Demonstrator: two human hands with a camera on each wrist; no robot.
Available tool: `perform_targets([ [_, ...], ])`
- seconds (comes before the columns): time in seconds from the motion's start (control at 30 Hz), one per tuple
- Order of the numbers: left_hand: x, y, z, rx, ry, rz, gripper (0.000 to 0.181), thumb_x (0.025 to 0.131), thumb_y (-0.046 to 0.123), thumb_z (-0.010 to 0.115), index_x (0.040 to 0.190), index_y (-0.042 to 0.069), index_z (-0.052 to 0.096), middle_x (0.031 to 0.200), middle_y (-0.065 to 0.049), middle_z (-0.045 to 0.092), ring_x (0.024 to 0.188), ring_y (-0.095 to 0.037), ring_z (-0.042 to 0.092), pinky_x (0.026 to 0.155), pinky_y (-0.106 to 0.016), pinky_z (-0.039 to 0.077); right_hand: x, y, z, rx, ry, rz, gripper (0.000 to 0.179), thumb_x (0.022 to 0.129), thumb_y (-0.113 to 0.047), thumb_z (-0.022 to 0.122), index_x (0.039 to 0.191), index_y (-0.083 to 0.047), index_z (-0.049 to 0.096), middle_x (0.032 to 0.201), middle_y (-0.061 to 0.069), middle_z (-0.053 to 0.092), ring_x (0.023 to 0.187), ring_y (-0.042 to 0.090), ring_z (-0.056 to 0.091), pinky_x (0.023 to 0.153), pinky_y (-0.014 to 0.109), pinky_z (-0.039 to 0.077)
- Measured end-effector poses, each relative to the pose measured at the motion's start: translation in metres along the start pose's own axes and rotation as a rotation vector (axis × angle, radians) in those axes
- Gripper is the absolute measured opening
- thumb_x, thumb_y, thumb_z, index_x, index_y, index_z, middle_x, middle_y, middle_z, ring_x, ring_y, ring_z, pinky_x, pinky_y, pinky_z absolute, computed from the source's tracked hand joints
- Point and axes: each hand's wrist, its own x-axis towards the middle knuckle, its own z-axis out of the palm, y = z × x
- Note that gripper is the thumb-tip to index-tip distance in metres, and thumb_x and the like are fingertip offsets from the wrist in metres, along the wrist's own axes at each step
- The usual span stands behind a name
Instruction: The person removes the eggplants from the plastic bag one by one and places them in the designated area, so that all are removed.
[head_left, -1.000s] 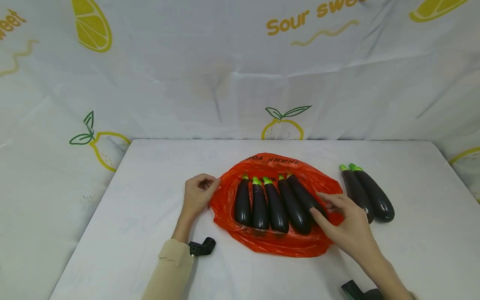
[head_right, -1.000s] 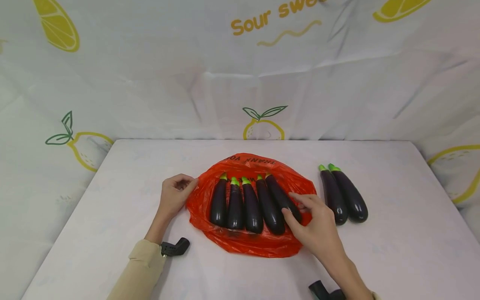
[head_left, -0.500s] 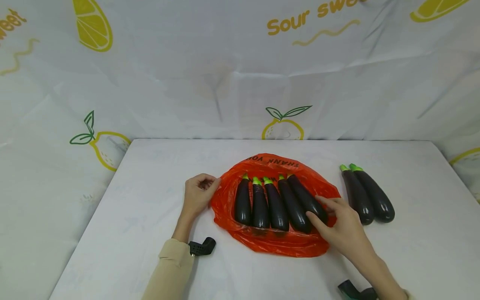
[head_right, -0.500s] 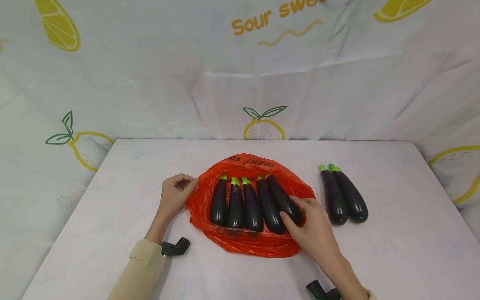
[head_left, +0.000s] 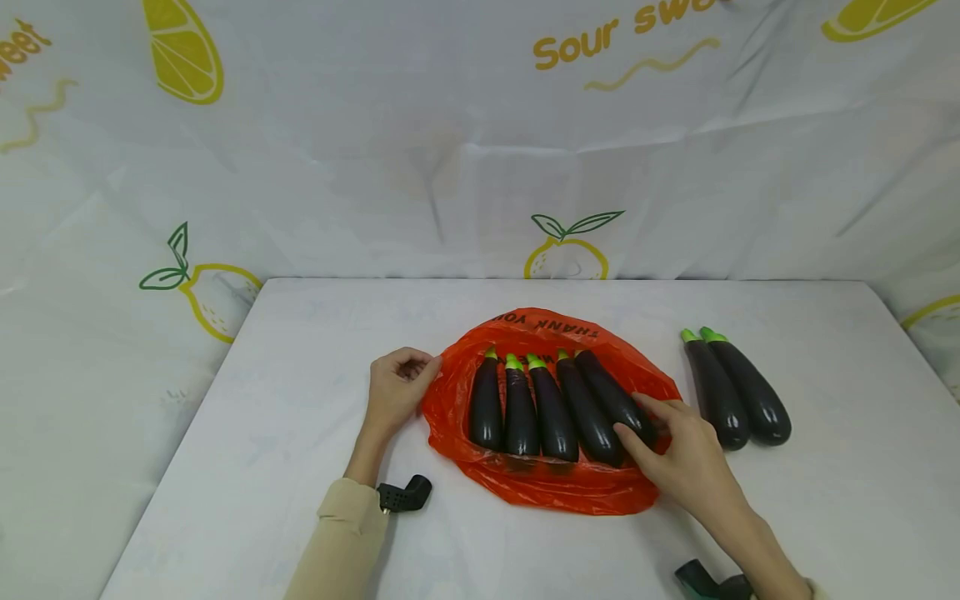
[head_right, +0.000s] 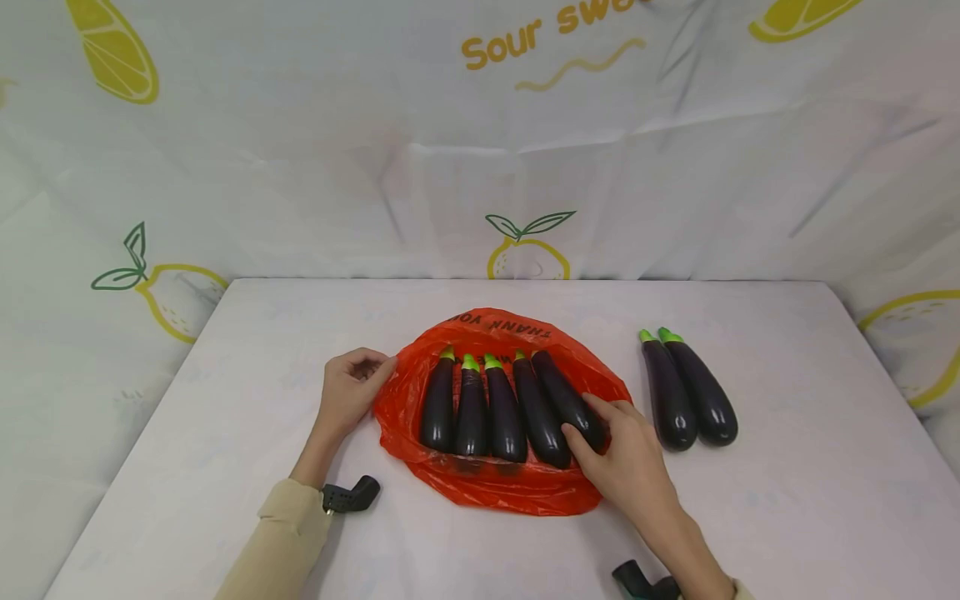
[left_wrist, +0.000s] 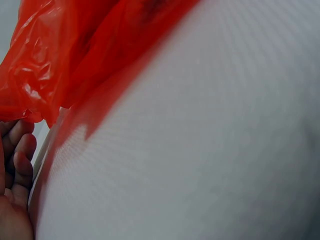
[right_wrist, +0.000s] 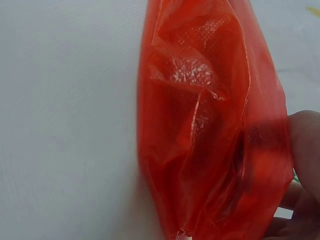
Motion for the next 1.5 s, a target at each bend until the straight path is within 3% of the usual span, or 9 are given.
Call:
perform_targets([
  [0.13,0.0,0.0,0.001,0.02,0.004,-0.022,0.008,0.09,0.009,0.076,0.087,0.001,0.076,0.078,-0.017,0.069,0.067,-0.011,0.051,0.063,-0.017,0.043,0.0,0.0,0.001,0.001,0.007,0.0,0.055,0.084,-0.022,0.082,0.129,0.006,0.065,0.112,0.028,0.07,0.088,0.03,0.063,0.072,0.046,0.061],
  [0.23,0.0,0.004,0.001,0.028,-0.001,-0.036,0.008,0.09,0.005,0.074,0.088,-0.003,0.075,0.078,-0.02,0.069,0.067,-0.011,0.051,0.063,-0.017,0.042,0.0,0.0,0.002,-0.001,0.01,0.007,0.055,0.084,-0.021,0.082,0.129,0.005,0.066,0.11,0.027,0.07,0.086,0.028,0.061,0.069,0.038,0.059],
  [0.37,-0.002,0.021,-0.001,0.02,-0.009,-0.036,0.008,0.09,0.002,0.073,0.087,-0.005,0.074,0.077,-0.022,0.067,0.067,-0.01,0.05,0.063,-0.017,0.043,0.0,0.0,0.002,-0.006,0.01,0.014,0.054,0.084,-0.022,0.082,0.129,0.004,0.066,0.109,0.025,0.07,0.085,0.026,0.06,0.065,0.026,0.053],
  [0.53,-0.005,0.039,-0.004,0.001,-0.006,-0.011,0.009,0.09,0.003,0.073,0.086,-0.005,0.074,0.077,-0.022,0.068,0.067,-0.008,0.05,0.064,-0.017,0.044,-0.001,0.0,0.001,0.022,0.035,0.004,0.052,0.085,-0.021,0.082,0.128,0.005,0.067,0.11,0.026,0.07,0.084,0.026,0.058,0.059,0.02,0.048],
  [0.83,-0.005,0.036,-0.005,-0.007,-0.009,0.001,0.01,0.09,0.003,0.073,0.086,-0.005,0.074,0.077,-0.022,0.068,0.066,-0.008,0.05,0.063,-0.017,0.043,-0.004,-0.003,-0.001,0.057,0.128,-0.047,0.047,0.084,-0.017,0.082,0.124,0.004,0.069,0.105,0.023,0.071,0.083,0.025,0.058,0.055,0.018,0.046],
  [1.5,-0.004,0.038,-0.005,0.002,-0.006,-0.003,0.009,0.09,0.002,0.073,0.085,-0.006,0.073,0.077,-0.023,0.068,0.066,-0.007,0.05,0.063,-0.016,0.043,-0.014,-0.009,-0.01,0.058,0.119,-0.063,0.048,0.081,-0.02,0.086,0.123,-0.002,0.072,0.103,0.015,0.07,0.086,0.022,0.058,0.058,0.019,0.049],
])
